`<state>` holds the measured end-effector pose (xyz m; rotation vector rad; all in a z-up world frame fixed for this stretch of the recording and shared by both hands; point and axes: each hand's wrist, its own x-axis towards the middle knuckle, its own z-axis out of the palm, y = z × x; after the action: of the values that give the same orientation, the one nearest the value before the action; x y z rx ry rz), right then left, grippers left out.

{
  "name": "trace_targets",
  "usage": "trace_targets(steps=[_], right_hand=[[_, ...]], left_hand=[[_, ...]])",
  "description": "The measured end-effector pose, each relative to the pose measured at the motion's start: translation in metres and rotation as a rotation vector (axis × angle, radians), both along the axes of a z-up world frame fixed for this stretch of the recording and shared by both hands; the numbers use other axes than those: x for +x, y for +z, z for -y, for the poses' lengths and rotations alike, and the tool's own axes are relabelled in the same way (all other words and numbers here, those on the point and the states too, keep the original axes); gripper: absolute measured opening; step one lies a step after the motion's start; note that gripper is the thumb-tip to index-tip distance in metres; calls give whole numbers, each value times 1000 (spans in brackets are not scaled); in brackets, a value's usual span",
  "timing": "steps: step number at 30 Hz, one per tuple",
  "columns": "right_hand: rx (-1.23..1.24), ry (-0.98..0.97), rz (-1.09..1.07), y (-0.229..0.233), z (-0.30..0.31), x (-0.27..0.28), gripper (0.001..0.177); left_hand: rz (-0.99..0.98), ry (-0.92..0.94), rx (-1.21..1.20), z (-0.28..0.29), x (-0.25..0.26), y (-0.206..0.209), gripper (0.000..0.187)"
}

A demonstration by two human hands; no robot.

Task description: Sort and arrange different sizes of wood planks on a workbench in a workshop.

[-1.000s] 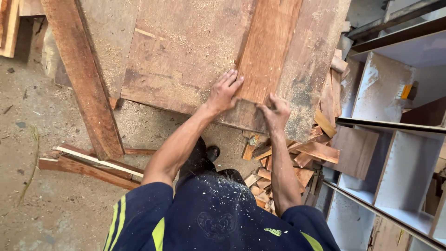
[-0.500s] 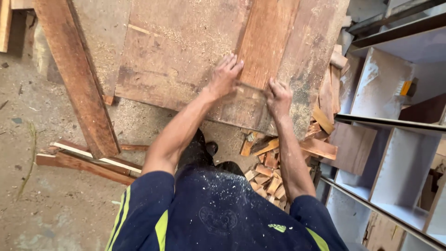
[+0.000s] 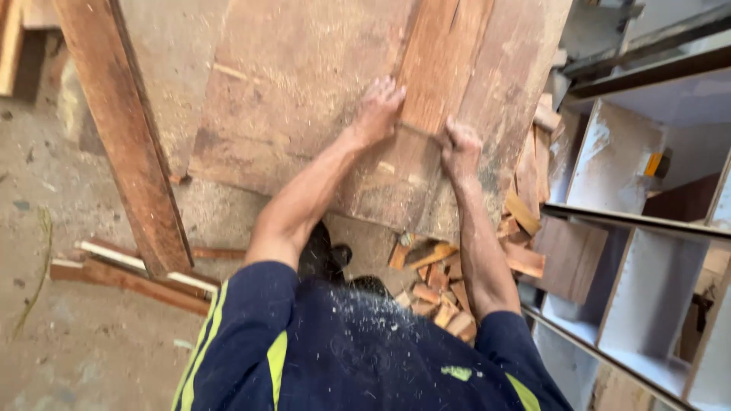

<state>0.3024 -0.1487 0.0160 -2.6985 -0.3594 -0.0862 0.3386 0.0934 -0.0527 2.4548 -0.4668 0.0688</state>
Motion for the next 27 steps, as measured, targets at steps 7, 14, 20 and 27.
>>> trace_targets(steps=[7,14,20,27], right_hand=[[-75,-11,0,1,1,30,35],[38,97,174,-6,8,72,42],[24,124,171,-39,29,116,29],[-4,58,170,-16,18,173,43]], left_hand=[[-44,15,60,3,32,-1,70],[9,47,-39,-8,61,30,78],[11,42,38,1,97,20,73],[118,38,102,-1,151,17,71]])
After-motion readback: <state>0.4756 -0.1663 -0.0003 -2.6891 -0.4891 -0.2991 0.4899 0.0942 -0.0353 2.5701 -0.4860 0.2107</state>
